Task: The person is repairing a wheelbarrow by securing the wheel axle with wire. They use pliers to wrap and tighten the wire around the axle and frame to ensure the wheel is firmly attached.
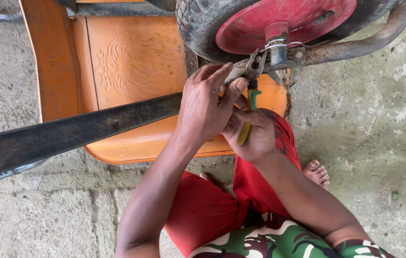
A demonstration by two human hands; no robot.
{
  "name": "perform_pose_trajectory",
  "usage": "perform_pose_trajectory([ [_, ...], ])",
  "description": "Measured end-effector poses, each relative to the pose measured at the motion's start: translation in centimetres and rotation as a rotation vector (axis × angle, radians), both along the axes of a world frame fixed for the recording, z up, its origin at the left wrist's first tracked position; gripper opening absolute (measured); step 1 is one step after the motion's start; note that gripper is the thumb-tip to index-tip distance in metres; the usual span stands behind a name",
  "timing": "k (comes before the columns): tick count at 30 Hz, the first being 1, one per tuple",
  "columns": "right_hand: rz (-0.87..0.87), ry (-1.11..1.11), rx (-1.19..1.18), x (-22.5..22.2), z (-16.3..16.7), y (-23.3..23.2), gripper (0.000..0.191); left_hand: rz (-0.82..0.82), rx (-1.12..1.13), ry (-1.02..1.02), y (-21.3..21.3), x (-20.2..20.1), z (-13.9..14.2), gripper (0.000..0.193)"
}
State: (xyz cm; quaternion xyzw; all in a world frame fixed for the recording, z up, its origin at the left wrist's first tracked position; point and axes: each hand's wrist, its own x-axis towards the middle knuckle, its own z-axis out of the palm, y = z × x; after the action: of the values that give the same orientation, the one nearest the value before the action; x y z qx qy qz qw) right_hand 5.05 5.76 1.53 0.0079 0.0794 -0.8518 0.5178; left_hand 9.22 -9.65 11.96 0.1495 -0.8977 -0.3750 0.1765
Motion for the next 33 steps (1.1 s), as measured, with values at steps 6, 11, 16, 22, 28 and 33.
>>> perform_pose_trajectory([
  [6,0.075,0.161,0.085,-1.5,2.4,0.8,0.057,-0.009,0.008,-0.013,0.1,0.3,-0.2,0.054],
  [11,-0.151,0.13,-0.004,1.7,-2.2,-4.3,0.042,-0.007,-0.002,-0.03,0.1,0.1,-0.3,0.053],
  [16,-0.265,0.134,-0.105,2.2,-5.2,-10.3,0.041,0.106,-0.186,0.023,-0.2,0.5,-0.5,0.05],
  [22,-0.323,0.163,-0.1,2.0,-3.9,-12.7,0.041,0.176,-0.189,0.11,-0.6,0.7,-1.3,0.048],
  [28,-0.34,0.164,-0.056,1.8,-5.7,-13.4,0.041,0.146,-0.161,0.117,-1.0,0.4,-1.5,0.048],
  [33,-0.228,0.074,-0.047,1.9,0.2,-9.8,0.041,0.114,-0.171,0.068,-1.6,1.1,-1.1,0.048],
])
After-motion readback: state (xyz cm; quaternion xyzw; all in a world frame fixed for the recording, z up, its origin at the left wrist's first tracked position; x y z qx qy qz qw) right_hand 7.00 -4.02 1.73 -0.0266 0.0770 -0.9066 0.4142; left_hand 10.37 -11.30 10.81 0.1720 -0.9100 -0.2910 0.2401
